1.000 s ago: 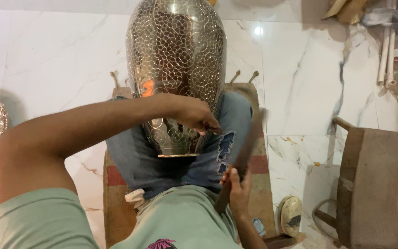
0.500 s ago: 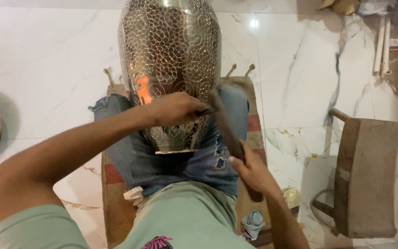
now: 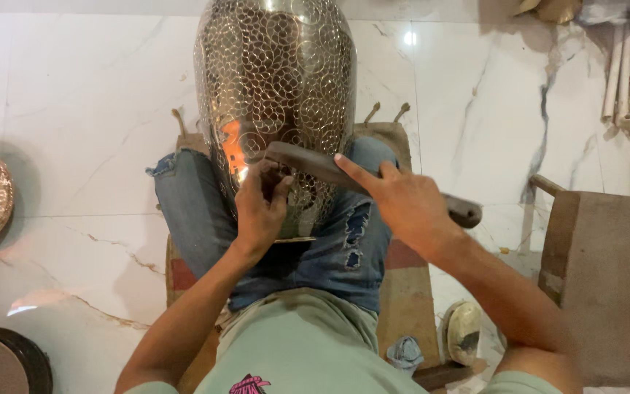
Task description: The person sits on the floor with a large engraved metal vase held between their legs. They hold a small chisel against the vase surface and strike it with a wooden mallet to chase the decorative pattern, repositioning the chisel and turning the vase as they work around it.
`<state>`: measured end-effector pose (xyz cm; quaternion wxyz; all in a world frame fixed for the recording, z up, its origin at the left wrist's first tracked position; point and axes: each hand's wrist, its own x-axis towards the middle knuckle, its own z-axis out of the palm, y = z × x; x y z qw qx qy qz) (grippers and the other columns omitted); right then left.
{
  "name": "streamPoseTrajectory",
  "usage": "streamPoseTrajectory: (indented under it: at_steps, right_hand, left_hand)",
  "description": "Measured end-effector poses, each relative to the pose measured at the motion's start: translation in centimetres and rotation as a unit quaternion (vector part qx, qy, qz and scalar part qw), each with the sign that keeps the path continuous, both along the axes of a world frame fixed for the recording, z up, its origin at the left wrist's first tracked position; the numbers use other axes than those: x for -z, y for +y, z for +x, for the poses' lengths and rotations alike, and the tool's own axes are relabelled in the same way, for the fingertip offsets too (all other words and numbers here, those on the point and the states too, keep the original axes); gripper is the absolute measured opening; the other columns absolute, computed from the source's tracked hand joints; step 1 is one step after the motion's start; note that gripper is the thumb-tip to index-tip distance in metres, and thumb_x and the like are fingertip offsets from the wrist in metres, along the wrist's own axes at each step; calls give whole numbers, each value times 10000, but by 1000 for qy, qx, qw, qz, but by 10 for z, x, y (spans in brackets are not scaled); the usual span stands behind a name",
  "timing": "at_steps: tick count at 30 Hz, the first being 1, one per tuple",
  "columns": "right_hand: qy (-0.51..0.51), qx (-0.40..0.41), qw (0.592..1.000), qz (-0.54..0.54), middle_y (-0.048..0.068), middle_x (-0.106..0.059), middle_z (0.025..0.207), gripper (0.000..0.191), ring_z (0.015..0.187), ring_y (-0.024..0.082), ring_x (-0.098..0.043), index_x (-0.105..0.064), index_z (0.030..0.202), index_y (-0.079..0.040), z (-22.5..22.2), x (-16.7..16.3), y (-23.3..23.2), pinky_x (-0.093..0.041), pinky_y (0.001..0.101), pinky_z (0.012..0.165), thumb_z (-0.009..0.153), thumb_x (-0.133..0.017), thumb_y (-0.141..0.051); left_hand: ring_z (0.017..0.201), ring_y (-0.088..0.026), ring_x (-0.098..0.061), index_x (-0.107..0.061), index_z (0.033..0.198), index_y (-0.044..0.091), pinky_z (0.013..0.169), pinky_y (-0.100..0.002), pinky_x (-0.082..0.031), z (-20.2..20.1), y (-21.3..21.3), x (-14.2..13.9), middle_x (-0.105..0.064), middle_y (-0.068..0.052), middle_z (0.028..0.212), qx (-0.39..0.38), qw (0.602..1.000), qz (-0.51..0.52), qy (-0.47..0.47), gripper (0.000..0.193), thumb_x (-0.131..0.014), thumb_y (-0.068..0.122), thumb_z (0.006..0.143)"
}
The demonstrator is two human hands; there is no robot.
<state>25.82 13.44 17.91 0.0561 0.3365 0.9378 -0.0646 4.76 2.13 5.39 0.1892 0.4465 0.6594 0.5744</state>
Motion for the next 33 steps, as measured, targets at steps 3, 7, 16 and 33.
streamPoseTrajectory:
  at_steps: [3,7,16,33]
  right_hand:
    - [182,-80,979,35,109,-644,999,859,781,325,-675,-269,1588,-366,-17,-32,11,-572,460,661,898,-689,-73]
    - [128,-141,977,93,92,-659,987,897,830,286,-691,-261,1616,-361,-23,-52,18,-591,434,719,891,-697,-64]
    - [41,-36,996,72,73,-696,1023,867,795,289,-722,-339,1576,-412,3,-33,18,-592,449,620,871,-714,-73]
    - [499,434,726,-187,172,-681,946,681,800,225,-616,-507,1440,6,41,169,-142,-543,366,744,856,-826,-136]
  left_hand:
    - [779,-124,-673,-582,1164,3,725,-271,-560,-1,0,2,-708,-76,913,-12,999,-20,-24,258,-750,44,973]
    - [807,-140,-688,-590,1160,4,744,-279,-563,0,0,-3,-702,-85,933,1,1000,18,0,229,-726,34,977]
    - [790,-307,-681,-656,1138,24,703,-402,-533,-26,20,-31,-692,-161,942,182,975,-59,115,230,-743,104,941]
    - [770,-345,-709,-693,1218,75,690,-480,-524,-30,110,-45,-738,-154,924,692,664,-141,248,377,-745,194,864]
